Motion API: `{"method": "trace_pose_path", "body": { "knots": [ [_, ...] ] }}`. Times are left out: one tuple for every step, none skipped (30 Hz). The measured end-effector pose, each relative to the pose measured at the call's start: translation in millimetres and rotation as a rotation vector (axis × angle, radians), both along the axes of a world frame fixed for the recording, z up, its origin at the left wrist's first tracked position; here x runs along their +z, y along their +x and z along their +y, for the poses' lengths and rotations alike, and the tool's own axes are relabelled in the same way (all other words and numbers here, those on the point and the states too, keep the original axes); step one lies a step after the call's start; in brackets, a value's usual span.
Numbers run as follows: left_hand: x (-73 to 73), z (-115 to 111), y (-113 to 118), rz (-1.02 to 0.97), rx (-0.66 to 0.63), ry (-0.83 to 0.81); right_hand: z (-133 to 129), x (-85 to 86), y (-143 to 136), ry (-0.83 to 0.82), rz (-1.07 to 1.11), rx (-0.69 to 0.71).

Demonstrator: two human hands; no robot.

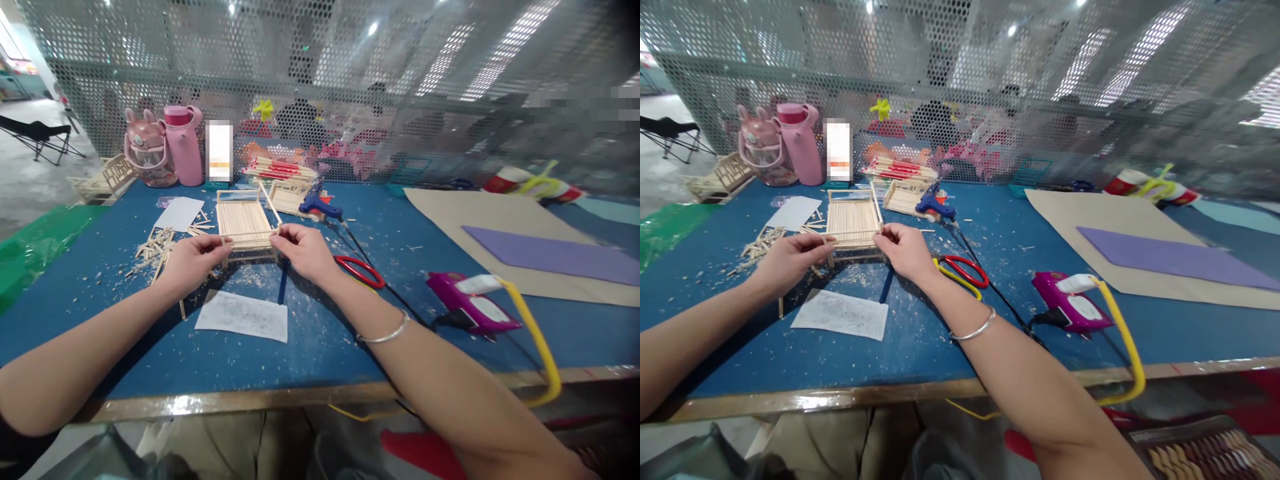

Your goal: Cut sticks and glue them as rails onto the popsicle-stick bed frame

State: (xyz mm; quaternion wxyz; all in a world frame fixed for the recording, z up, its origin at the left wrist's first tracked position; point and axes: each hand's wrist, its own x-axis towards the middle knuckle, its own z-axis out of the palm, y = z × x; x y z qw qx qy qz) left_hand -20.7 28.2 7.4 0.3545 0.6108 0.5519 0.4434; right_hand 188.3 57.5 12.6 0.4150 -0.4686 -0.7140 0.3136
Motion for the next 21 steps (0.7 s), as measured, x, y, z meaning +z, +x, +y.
{"method": "trace_pose_path", "body": {
  "knots": [
    [0.3, -0.3, 0.4, 0.003, 0.003, 0.002, 0.5, -0.1, 0.3, -0.014, 0.010, 0.002],
    [0.7, -0.6, 0.8, 0.005, 0.005, 0.001, 1.0, -0.1, 0.6, -0.026, 0.016, 0.009],
    [1.1, -1.0, 1.1, 0.008, 0.004, -0.003, 1.5, 0.0, 0.9, -0.036, 0.017, 0.019],
    [1.5, -1.3, 1.5, 0.011, 0.002, -0.008, 2.0, 0.1, 1.4, -0.044, 0.015, 0.030],
    [1.8, -1.6, 1.8, 0.010, 0.003, -0.012, 2.6, 0.3, 1.8, -0.051, 0.010, 0.040],
    [1.9, -1.8, 2.0, 0.007, 0.005, -0.017, 3.3, 0.4, 2.3, -0.057, 0.006, 0.050],
    [1.9, -1.9, 2.2, 0.001, 0.008, -0.021, 4.0, 0.6, 2.7, -0.062, 0.002, 0.060],
    [1.5, -1.9, 2.3, -0.008, 0.012, -0.022, 4.6, 0.8, 3.1, -0.066, 0.001, 0.069],
    [1.0, -1.7, 2.4, -0.018, 0.015, -0.022, 5.1, 1.1, 3.4, -0.070, 0.002, 0.075],
    [0.3, -1.4, 2.3, -0.028, 0.017, -0.019, 5.4, 1.4, 3.7, -0.074, 0.003, 0.079],
    [-0.6, -1.1, 2.2, -0.036, 0.017, -0.016, 5.6, 1.9, 3.8, -0.077, 0.004, 0.082],
    [-1.5, -0.7, 2.1, -0.044, 0.013, -0.016, 5.7, 2.5, 4.0, -0.080, 0.003, 0.085],
    [-2.4, -0.4, 2.1, -0.052, 0.010, -0.019, 5.6, 3.2, 4.1, -0.083, 0.003, 0.087],
    [-3.1, -0.2, 2.0, -0.061, 0.007, -0.024, 5.5, 3.8, 4.4, -0.088, 0.003, 0.089],
    [-3.6, -0.1, 2.1, -0.070, 0.007, -0.031, 5.4, 4.4, 4.6, -0.094, 0.002, 0.093],
    [-3.7, -0.1, 2.1, -0.078, 0.011, -0.036, 5.4, 4.8, 4.9, -0.102, 0.001, 0.098],
    [-3.6, -0.3, 2.3, -0.080, 0.020, -0.038, 5.5, 5.0, 5.2, -0.109, 0.000, 0.103],
    [-3.1, -0.7, 2.5, -0.075, 0.032, -0.035, 5.8, 4.9, 5.4, -0.116, 0.000, 0.108],
    [-2.2, -1.3, 2.6, -0.059, 0.044, -0.029, 6.1, 4.7, 5.6, -0.122, 0.000, 0.112],
    [-1.0, -1.9, 2.7, -0.035, 0.055, -0.021, 6.4, 4.4, 5.8, -0.126, 0.000, 0.116],
    [0.3, -2.6, 2.8, -0.006, 0.062, -0.013, 6.8, 4.0, 5.9, -0.129, 0.001, 0.118]
  ]
}}
